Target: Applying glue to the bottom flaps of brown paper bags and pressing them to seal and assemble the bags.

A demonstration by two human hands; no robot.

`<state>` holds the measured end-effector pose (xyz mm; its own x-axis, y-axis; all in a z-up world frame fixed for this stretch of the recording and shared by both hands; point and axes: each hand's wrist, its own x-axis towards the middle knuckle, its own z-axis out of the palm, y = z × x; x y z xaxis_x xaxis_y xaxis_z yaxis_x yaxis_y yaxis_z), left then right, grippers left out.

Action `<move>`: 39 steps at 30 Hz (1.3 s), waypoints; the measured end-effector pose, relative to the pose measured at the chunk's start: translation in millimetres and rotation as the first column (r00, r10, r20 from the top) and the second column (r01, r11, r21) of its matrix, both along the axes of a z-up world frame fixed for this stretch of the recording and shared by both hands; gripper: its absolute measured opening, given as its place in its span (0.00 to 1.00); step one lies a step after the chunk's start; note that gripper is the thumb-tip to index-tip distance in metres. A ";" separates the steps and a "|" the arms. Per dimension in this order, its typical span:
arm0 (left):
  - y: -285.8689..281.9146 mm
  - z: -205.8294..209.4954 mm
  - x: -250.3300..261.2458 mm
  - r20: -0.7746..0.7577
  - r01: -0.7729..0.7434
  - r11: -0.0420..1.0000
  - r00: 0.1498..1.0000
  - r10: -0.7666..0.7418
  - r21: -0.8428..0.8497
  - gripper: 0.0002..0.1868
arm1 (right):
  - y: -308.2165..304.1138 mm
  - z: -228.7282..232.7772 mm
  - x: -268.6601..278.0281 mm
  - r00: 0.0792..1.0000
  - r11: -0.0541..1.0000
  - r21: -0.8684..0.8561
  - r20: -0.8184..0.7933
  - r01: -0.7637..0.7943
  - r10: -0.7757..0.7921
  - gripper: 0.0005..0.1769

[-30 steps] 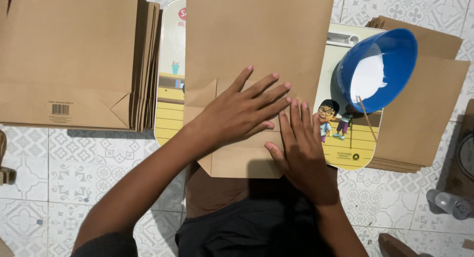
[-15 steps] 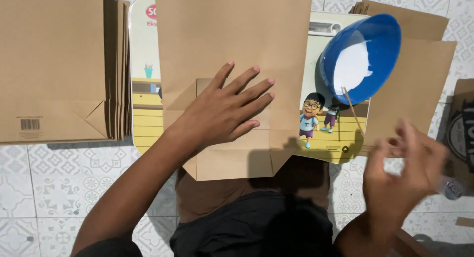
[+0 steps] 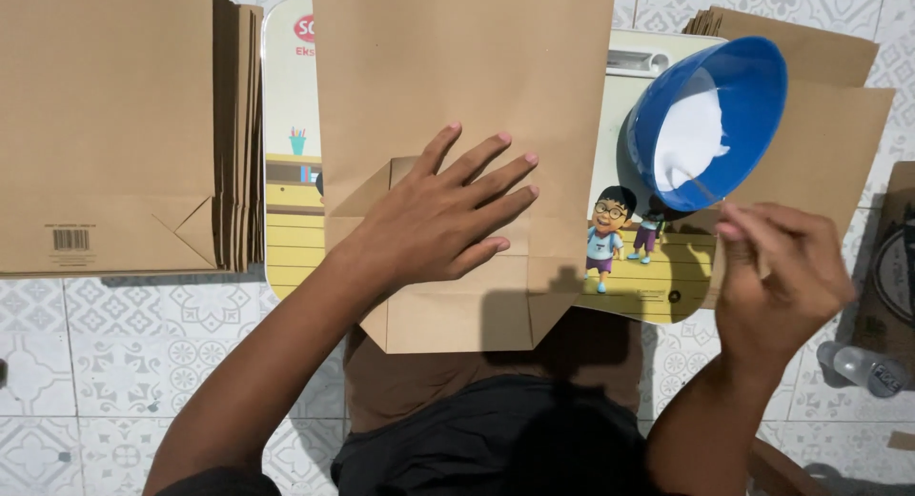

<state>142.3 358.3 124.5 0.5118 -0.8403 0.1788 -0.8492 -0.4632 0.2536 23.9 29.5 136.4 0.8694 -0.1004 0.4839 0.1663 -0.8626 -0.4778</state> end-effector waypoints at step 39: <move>-3.1 0.8 2.6 -0.015 -0.001 1.000 1.000 0.002 0.024 0.29 | 32.1 1.9 35.3 0.991 0.779 0.620 0.010 0.097 -0.131 0.14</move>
